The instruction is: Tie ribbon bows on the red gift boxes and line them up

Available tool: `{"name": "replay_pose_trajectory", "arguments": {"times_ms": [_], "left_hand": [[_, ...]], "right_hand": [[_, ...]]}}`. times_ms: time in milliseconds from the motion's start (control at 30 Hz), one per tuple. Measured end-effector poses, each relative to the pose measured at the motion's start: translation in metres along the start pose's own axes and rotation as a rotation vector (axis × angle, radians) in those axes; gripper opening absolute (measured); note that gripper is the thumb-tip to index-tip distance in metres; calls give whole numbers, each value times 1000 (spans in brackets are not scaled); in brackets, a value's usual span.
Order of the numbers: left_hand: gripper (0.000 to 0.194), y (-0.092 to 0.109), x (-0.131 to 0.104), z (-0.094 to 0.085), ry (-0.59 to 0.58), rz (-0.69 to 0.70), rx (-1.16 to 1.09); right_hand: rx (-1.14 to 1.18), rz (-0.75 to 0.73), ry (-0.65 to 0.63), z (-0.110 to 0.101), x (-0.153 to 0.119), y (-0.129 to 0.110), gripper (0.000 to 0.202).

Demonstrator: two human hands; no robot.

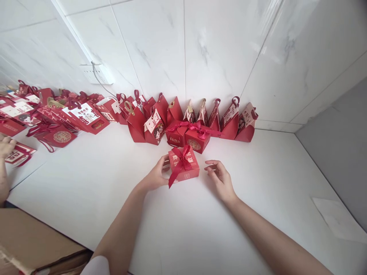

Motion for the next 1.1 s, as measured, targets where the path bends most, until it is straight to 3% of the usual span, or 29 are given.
{"name": "replay_pose_trajectory", "arguments": {"times_ms": [67, 133, 233, 300, 367, 467, 533, 600, 733, 833, 900, 1000, 1100], "left_hand": [[87, 7, -6, -16, -64, -67, 7], [77, 13, -13, -37, -7, -119, -1], [64, 33, -18, -62, 280, -79, 125], [56, 59, -16, -60, 411, 19, 257], [56, 87, -5, -37, 302, 90, 318], [63, 120, 20, 10, -43, 131, 241], [60, 128, 39, 35, -192, 125, 131], [63, 121, 58, 46, -218, 117, 151], [58, 87, 79, 43, -205, 66, 422], [71, 81, 71, 30, -230, 32, 477], [81, 94, 55, 21, -241, 69, 421], [83, 125, 22, 8, -235, 95, 264], [79, 156, -13, -7, -197, 117, 334]], "right_hand": [[6, 17, 3, -1, 2, 2, 26], [17, 29, 5, -2, 3, 4, 27], [35, 33, 10, -4, 4, 5, 28], [47, 30, 14, -4, 5, 5, 27], [59, 28, 16, -4, 6, 5, 27], [71, 28, 18, -4, 7, 6, 27], [76, 26, 22, -4, 7, 6, 28], [79, 20, 26, -5, 8, 7, 28], [85, 0, 34, -6, 9, 9, 28], [86, -5, 34, -7, 10, 10, 28], [86, -3, 31, -7, 9, 11, 28], [84, 4, 30, -7, 8, 11, 27], [80, 14, 28, -8, 6, 11, 26]]}}
Point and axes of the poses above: each hand's wrist, its own x-axis towards the middle knuckle, its own z-axis out of the palm, y = z × x, the point moved 4 cm from there along x, towards the middle knuckle, and after that the axes turned 13 degrees about z, right-handed, at the moved point
